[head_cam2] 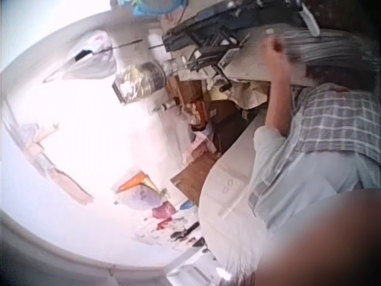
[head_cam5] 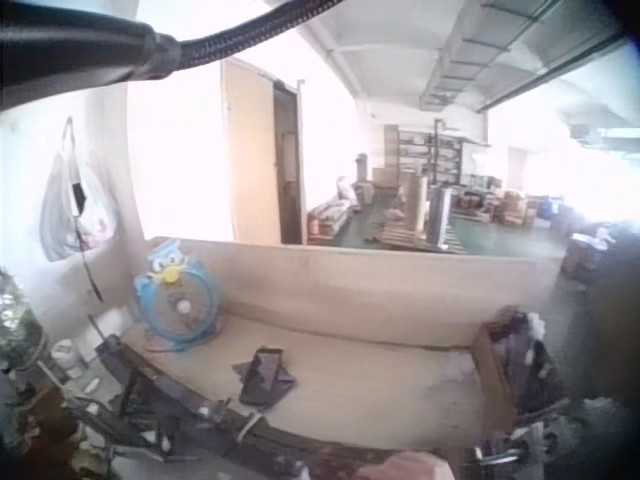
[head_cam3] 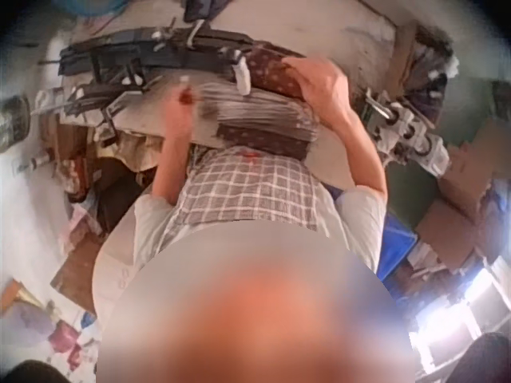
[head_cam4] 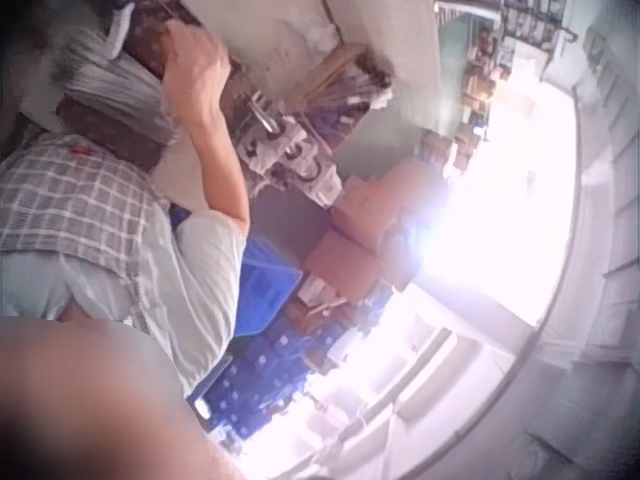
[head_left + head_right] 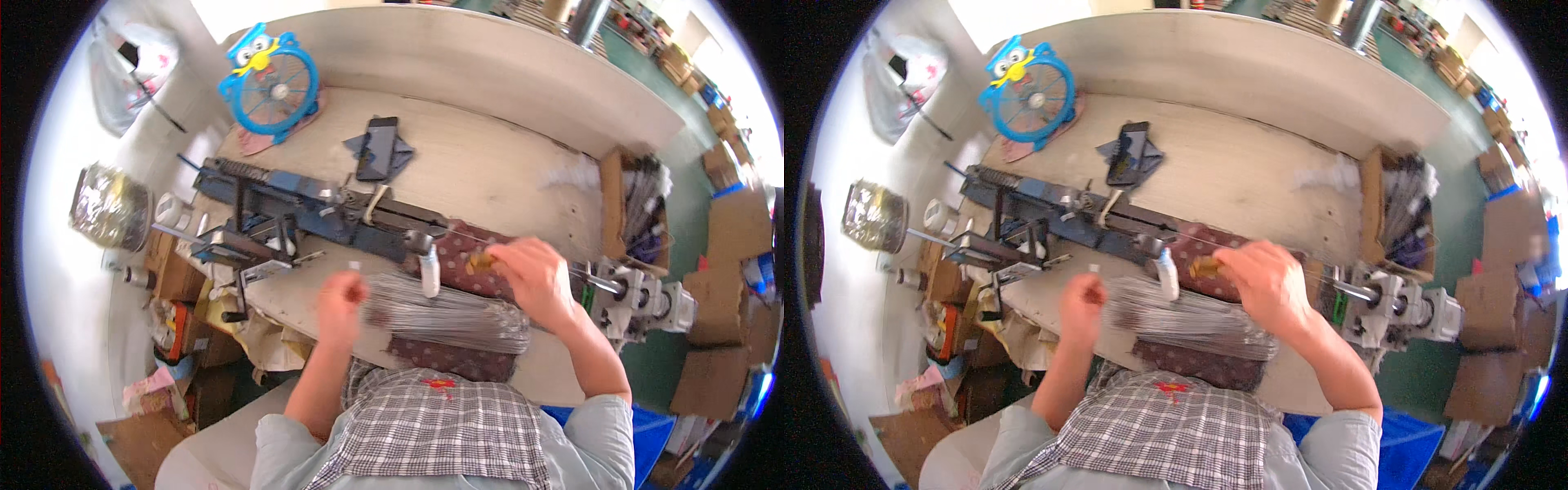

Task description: Assembling industrial brush components using a specialized workbench machine to insert metal rods and bristles.

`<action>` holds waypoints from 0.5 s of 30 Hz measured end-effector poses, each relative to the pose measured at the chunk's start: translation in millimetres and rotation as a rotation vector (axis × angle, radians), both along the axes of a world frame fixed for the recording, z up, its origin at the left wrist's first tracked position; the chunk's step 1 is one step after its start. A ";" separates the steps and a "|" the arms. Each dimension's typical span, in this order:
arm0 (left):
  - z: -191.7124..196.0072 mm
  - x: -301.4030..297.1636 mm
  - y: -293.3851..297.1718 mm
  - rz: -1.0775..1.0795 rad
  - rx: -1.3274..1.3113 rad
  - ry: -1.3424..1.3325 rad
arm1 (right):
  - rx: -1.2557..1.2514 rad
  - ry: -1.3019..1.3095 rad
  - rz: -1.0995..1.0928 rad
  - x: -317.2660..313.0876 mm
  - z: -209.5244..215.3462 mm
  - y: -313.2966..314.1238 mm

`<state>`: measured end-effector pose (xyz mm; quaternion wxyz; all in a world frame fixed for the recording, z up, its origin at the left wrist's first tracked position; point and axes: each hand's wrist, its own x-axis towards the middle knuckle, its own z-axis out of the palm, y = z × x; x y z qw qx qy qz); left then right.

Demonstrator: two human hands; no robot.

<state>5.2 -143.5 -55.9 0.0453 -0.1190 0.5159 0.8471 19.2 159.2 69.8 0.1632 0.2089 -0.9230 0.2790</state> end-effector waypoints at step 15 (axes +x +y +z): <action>43.2 -5.4 186.0 -0.453 -0.030 0.152 | -0.362 -0.270 -0.232 12.1 -7.9 49.7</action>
